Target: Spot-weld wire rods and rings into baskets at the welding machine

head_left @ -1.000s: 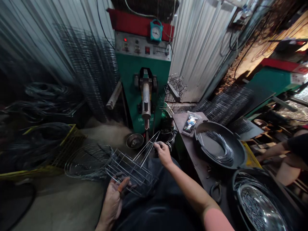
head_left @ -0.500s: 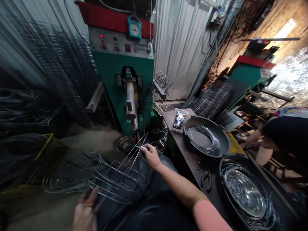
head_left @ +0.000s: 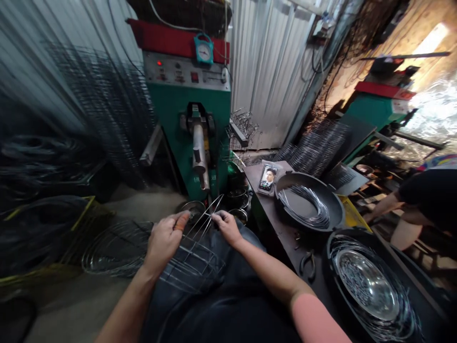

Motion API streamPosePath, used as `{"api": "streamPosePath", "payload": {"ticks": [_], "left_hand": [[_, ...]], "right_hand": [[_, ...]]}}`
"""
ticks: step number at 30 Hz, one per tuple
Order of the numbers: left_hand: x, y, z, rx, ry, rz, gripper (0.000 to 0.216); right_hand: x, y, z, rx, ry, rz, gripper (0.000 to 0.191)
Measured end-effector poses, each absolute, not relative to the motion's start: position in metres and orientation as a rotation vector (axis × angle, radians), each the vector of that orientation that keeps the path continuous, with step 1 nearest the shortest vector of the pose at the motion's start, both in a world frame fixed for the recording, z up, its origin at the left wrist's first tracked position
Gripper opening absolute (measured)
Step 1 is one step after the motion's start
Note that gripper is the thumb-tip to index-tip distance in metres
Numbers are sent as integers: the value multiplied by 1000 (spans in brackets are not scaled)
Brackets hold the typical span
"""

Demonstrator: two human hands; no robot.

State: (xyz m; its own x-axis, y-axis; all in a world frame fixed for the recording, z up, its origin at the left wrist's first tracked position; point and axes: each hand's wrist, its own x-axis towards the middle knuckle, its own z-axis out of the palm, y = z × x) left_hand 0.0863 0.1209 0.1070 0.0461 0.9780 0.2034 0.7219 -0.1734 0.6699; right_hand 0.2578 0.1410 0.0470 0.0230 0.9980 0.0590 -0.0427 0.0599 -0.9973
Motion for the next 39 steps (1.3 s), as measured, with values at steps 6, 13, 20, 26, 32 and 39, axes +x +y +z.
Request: {"api": "streamPosePath", "payload": {"ticks": [6, 13, 20, 26, 32, 39], "left_hand": [[94, 116, 111, 2044, 1829, 635, 40], [119, 112, 98, 2395, 1911, 599, 41], [126, 125, 100, 2548, 1870, 574, 33], [128, 146, 103, 2585, 1884, 584, 32], [127, 170, 101, 2616, 1857, 574, 29], [122, 194, 98, 2585, 1840, 492, 30]], "right_hand": [[260, 143, 46, -1148, -1215, 1186, 31], [256, 143, 45, -1146, -1206, 1178, 28], [258, 152, 43, -1139, -1153, 1224, 29], [254, 171, 45, -1094, -1108, 1202, 30], [252, 191, 51, -1098, -1100, 1163, 28], [249, 212, 45, -1095, -1094, 1190, 27]]}}
